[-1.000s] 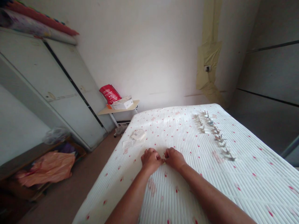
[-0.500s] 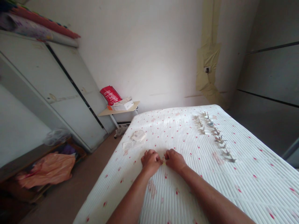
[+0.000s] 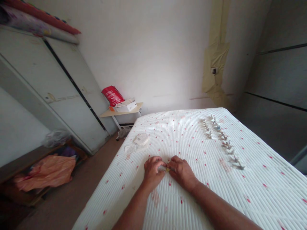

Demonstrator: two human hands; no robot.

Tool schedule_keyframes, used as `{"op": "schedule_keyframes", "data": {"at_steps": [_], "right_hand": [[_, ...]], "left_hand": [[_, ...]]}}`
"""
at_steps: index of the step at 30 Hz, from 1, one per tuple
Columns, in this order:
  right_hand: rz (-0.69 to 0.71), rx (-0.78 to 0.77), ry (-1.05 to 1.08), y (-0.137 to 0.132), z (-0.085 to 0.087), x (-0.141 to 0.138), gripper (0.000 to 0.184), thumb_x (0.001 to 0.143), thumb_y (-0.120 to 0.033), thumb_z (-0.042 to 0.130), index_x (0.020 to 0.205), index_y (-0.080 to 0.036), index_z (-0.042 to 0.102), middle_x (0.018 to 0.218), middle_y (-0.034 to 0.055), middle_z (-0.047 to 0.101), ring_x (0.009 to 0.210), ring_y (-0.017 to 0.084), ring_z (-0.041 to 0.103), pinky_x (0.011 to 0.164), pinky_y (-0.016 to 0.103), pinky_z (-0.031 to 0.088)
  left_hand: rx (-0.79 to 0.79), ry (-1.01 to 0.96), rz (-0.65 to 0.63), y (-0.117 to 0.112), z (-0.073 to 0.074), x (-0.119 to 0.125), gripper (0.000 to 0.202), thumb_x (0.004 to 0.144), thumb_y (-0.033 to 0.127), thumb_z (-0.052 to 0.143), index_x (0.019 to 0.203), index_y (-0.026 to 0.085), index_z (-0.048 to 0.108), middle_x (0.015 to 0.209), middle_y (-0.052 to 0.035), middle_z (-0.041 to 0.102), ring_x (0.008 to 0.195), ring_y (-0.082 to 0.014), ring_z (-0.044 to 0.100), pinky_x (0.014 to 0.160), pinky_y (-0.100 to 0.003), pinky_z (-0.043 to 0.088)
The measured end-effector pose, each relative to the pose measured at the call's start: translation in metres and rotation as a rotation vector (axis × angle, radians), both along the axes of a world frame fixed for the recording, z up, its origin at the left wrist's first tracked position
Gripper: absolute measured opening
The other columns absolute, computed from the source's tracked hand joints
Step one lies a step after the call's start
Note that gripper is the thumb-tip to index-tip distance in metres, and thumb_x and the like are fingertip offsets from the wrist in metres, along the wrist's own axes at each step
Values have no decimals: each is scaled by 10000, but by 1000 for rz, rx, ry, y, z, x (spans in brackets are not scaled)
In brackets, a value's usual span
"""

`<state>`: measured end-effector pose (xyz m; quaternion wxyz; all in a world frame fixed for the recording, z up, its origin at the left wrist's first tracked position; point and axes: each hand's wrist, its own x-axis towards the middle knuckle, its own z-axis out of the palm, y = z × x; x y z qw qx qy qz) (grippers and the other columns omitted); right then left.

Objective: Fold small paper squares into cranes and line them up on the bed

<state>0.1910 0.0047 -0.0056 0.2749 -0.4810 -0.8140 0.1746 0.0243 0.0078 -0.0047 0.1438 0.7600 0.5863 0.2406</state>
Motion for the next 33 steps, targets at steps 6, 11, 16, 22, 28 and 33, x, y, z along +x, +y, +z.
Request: {"op": "schedule_keyframes", "data": {"at_steps": [6, 11, 16, 22, 28, 33], "right_hand": [[25, 14, 8, 3, -3, -1, 168, 798, -130, 465, 749, -187, 615, 794, 32, 571, 740, 138, 539, 672, 242, 399], [11, 11, 151, 5, -6, 2, 135, 814, -180, 440, 766, -190, 565, 773, 32, 591, 730, 151, 548, 685, 269, 405], [-26, -87, 418, 3, 1, 1, 97, 808, -247, 438, 758, -196, 504, 730, 10, 552, 688, 135, 525, 650, 250, 420], [-22, -257, 737, 8, -1, 3, 199, 774, -345, 530, 900, -200, 476, 738, -15, 500, 673, 121, 505, 620, 236, 419], [-74, -287, 801, 15, -8, 5, 260, 729, -329, 561, 942, -202, 483, 685, -30, 492, 611, 114, 486, 571, 234, 405], [-150, -249, 757, 16, -4, 6, 212, 725, -351, 545, 871, -204, 501, 672, -35, 495, 595, 115, 482, 563, 234, 400]], "left_hand": [[7, 9, -13, -2, 5, 1, 255, 617, 181, 623, 835, 307, 665, 1053, 15, 571, 1073, -205, 429, 979, -358, 260], [82, -102, -67, -2, 6, 2, 199, 647, 160, 612, 795, 275, 676, 988, 1, 593, 1025, -190, 464, 932, -335, 323], [158, -339, -92, -1, 4, 4, 76, 710, 172, 555, 738, 201, 620, 910, -29, 595, 957, -173, 501, 877, -301, 380], [-41, -632, -26, 4, -2, 17, 104, 764, 254, 486, 729, 178, 547, 714, 8, 576, 705, -125, 523, 662, -215, 398], [-127, -828, 4, 13, -2, 28, 159, 731, 311, 511, 665, 166, 501, 601, 27, 508, 588, -100, 464, 560, -189, 353], [-140, -890, -12, 17, -2, 36, 135, 718, 287, 523, 683, 158, 536, 622, 9, 550, 603, -112, 488, 579, -202, 379]]}}
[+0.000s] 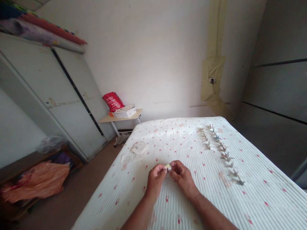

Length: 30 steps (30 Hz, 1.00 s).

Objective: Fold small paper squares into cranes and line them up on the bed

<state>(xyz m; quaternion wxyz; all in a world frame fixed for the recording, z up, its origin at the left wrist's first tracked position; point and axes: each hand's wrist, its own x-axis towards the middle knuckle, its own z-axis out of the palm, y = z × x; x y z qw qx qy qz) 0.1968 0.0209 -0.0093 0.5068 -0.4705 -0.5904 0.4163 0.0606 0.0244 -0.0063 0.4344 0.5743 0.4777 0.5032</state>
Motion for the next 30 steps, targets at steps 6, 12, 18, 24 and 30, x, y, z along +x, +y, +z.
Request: {"op": "schedule_keyframes", "data": {"at_steps": [6, 12, 18, 24, 30], "right_hand": [[-72, 115, -155, 2, 0, 7, 187, 776, -291, 475, 923, -197, 544, 745, 6, 576, 688, 146, 540, 653, 259, 429], [-41, 135, -187, 5, -1, 9, 179, 785, -283, 452, 905, -202, 559, 822, 29, 603, 774, 164, 566, 720, 273, 436], [63, 18, -16, 5, 6, 8, 73, 738, -240, 477, 766, -195, 527, 671, -20, 533, 624, 122, 492, 593, 233, 393], [174, -132, 182, 5, 7, 6, 124, 663, -205, 570, 737, -201, 470, 570, -55, 486, 522, 97, 430, 510, 219, 331], [173, -157, 226, 6, 3, 5, 171, 672, -232, 623, 725, -200, 464, 578, -57, 496, 531, 94, 431, 520, 224, 319]], "left_hand": [[-10, -98, -29, 4, 2, 11, 207, 681, 176, 531, 878, 146, 588, 743, -27, 619, 704, -140, 555, 677, -235, 422], [-37, -117, -40, 6, 2, 10, 317, 694, 177, 529, 1003, 167, 597, 751, -10, 608, 710, -131, 551, 688, -234, 419], [-43, -183, -84, 7, 3, 8, 170, 711, 199, 525, 849, 140, 606, 717, -16, 599, 681, -132, 536, 674, -240, 411], [-73, -234, -98, 6, 3, 4, 116, 707, 241, 550, 767, 143, 570, 658, -2, 569, 638, -124, 506, 628, -227, 383], [-81, -228, -96, 6, 6, 2, 71, 683, 221, 544, 685, 150, 537, 627, 2, 549, 613, -121, 495, 606, -222, 374]]}}
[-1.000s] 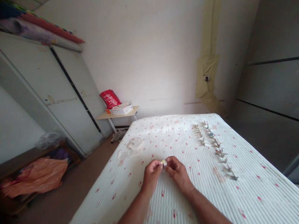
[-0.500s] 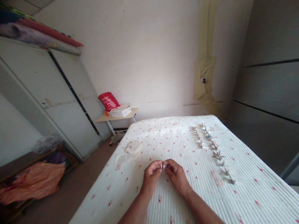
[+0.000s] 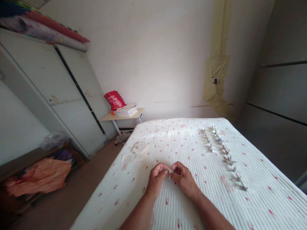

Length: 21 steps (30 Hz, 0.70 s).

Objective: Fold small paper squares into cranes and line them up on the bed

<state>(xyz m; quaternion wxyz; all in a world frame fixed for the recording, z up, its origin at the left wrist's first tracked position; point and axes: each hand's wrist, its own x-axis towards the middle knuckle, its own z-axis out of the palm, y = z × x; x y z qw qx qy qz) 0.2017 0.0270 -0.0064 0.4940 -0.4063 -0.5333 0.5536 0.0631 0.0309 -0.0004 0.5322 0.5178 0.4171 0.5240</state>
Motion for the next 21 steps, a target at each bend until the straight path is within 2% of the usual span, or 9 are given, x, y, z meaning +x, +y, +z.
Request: {"op": "schedule_keyframes", "data": {"at_steps": [5, 12, 21], "right_hand": [[-4, 5, 26, 0, 2, 0, 162, 663, -228, 627, 746, -195, 492, 604, -41, 547, 564, 108, 463, 544, 235, 329], [-49, -56, 78, -2, 10, -1, 122, 652, -217, 587, 753, -189, 526, 575, -33, 561, 562, 122, 487, 578, 252, 350], [-57, -60, 57, -1, 8, 1, 95, 668, -216, 566, 755, -181, 580, 525, -41, 529, 521, 109, 442, 547, 245, 313]], "left_hand": [[-25, -47, -23, 0, 1, -2, 57, 657, 195, 544, 666, 158, 502, 584, 13, 550, 584, -118, 506, 593, -221, 367], [-61, -76, -53, 0, 0, -7, 190, 580, 233, 656, 625, 157, 487, 547, 33, 533, 544, -96, 478, 549, -200, 334], [-107, -186, -191, 2, -6, -13, 199, 598, 183, 670, 774, 113, 611, 689, -41, 666, 634, -125, 562, 649, -234, 388]]}}
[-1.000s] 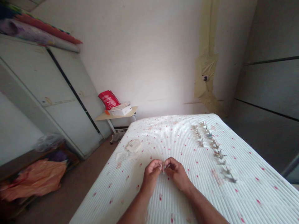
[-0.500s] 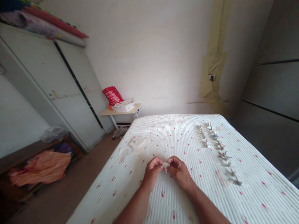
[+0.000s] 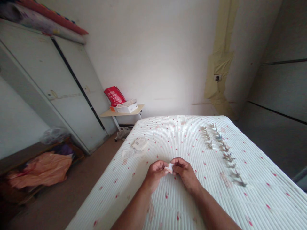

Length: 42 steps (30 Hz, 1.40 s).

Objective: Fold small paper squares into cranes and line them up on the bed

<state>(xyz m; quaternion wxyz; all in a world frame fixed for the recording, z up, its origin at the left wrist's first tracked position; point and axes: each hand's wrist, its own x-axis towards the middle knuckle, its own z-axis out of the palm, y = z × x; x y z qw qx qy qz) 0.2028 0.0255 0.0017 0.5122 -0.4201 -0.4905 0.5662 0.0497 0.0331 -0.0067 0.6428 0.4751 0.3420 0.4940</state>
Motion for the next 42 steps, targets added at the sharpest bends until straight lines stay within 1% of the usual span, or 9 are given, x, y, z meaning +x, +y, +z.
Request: {"op": "schedule_keyframes", "data": {"at_steps": [2, 4, 8, 14, 18, 24, 34, 38, 42], "right_hand": [[10, -21, -9, 0, -1, 0, 102, 678, -239, 574, 756, -177, 596, 525, -37, 537, 523, 110, 443, 556, 248, 316], [1, -35, -24, -2, 0, 0, 122, 682, -266, 587, 760, -174, 608, 537, -30, 550, 535, 112, 452, 571, 252, 323], [-14, -23, -33, -6, 4, -1, 203, 638, -288, 645, 801, -170, 613, 606, -22, 568, 570, 115, 466, 583, 255, 335], [15, 12, -35, -8, 3, -1, 282, 607, -267, 670, 865, -173, 604, 571, -52, 474, 529, 94, 402, 522, 235, 300], [20, 26, -18, -6, -3, 1, 272, 619, -240, 659, 877, -178, 601, 580, -50, 472, 540, 97, 407, 529, 233, 315], [25, 41, 9, -6, -7, 2, 268, 631, -242, 661, 887, -183, 604, 603, -34, 506, 559, 109, 431, 545, 242, 333], [8, 31, 14, -7, -7, 0, 209, 666, -238, 633, 863, -182, 594, 636, -33, 528, 557, 103, 427, 548, 240, 345], [7, 24, 1, -8, -6, 0, 215, 664, -265, 644, 856, -182, 594, 639, -31, 540, 561, 108, 438, 553, 241, 346], [-9, 13, -12, -8, -4, -1, 206, 661, -288, 644, 832, -184, 593, 655, -25, 554, 569, 112, 447, 560, 245, 350]], "left_hand": [[6, -26, -14, 1, -2, -1, 198, 613, 198, 666, 784, 104, 632, 711, -56, 676, 672, -141, 579, 698, -255, 401], [0, -28, 6, 1, -3, -2, 229, 629, 224, 665, 818, 95, 651, 741, -70, 684, 707, -157, 590, 743, -280, 407], [-32, 24, 63, 1, -6, -3, 324, 617, 261, 677, 894, 93, 668, 773, -75, 689, 723, -171, 591, 757, -297, 406], [-21, 47, 82, -1, -4, -4, 329, 615, 273, 676, 896, 102, 680, 791, -69, 687, 742, -174, 584, 756, -290, 397], [-25, 2, 74, -5, 3, -3, 344, 608, 275, 689, 903, 98, 675, 803, -74, 685, 761, -174, 584, 756, -286, 396], [-47, -18, 73, -9, 13, -1, 371, 541, 262, 719, 874, 105, 677, 799, -69, 682, 722, -161, 572, 717, -270, 390], [-39, 32, 78, -10, 10, 0, 368, 560, 261, 691, 889, 98, 674, 748, -54, 674, 684, -151, 555, 685, -262, 378], [-35, 42, 88, -10, 10, 0, 358, 577, 275, 691, 885, 93, 677, 747, -59, 675, 695, -154, 560, 690, -262, 379], [-45, 32, 82, -10, 11, 0, 367, 556, 269, 698, 878, 96, 679, 721, -51, 669, 660, -144, 548, 671, -257, 379]]}}
